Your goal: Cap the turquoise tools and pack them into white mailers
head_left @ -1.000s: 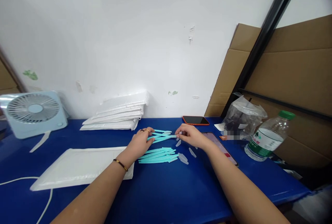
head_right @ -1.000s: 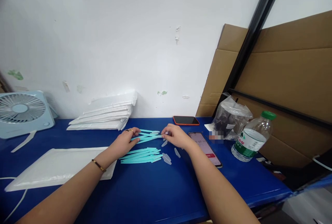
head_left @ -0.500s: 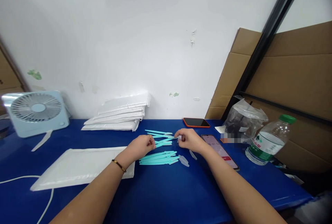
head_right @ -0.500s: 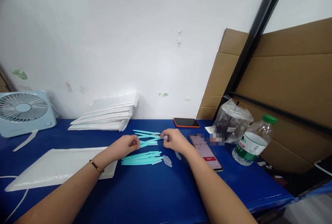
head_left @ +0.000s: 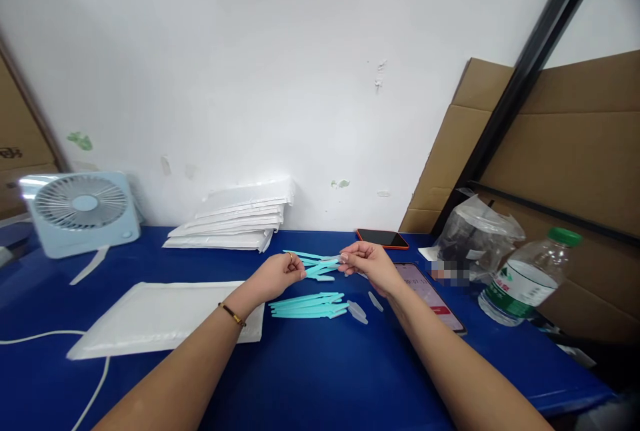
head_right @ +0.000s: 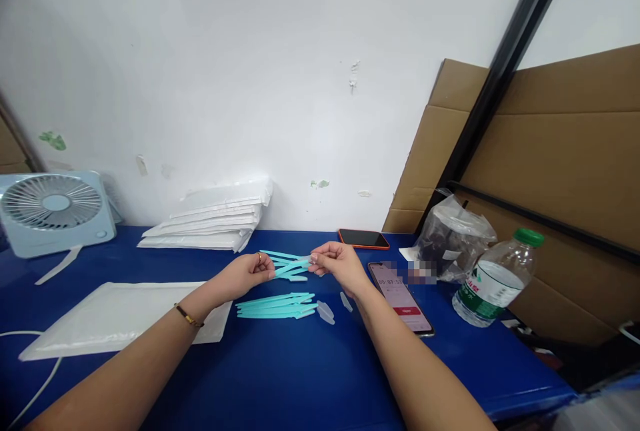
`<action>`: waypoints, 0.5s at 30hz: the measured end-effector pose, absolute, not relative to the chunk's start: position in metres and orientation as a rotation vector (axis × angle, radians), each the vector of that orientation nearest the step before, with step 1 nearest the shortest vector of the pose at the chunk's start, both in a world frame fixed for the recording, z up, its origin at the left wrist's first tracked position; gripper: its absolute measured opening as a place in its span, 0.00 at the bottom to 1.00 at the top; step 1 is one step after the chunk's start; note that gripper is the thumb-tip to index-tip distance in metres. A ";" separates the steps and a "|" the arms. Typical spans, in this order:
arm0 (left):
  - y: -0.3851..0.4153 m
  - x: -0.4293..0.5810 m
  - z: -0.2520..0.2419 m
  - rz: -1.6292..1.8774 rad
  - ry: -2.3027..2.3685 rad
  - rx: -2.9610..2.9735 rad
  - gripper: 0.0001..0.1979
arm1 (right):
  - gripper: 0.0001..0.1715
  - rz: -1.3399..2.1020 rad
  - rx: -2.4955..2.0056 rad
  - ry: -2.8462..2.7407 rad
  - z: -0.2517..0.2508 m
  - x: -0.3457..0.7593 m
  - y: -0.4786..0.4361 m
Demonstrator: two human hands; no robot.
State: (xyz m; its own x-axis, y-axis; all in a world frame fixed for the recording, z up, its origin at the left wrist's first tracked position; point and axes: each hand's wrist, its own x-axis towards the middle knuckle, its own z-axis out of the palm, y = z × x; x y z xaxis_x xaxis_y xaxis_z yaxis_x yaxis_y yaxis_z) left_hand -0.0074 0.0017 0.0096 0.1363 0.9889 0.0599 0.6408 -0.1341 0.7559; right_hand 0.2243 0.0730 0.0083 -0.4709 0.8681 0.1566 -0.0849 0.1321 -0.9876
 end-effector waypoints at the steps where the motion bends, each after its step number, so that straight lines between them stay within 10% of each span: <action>1: 0.002 -0.007 0.010 0.781 1.567 1.847 0.12 | 0.18 1.457 -0.780 -1.573 0.008 0.225 0.074; 15: 0.002 -0.002 0.006 0.774 1.558 1.919 0.12 | 0.20 1.455 -0.795 -1.777 0.006 0.214 0.065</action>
State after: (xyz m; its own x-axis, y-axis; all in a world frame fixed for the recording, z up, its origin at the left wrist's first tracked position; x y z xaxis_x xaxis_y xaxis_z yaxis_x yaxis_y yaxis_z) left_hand -0.0024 0.0023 0.0059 0.1647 0.9818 0.0949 0.6688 -0.1819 0.7208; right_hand 0.2141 0.0653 0.0056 -0.5694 0.8111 0.1335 0.0291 0.1821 -0.9828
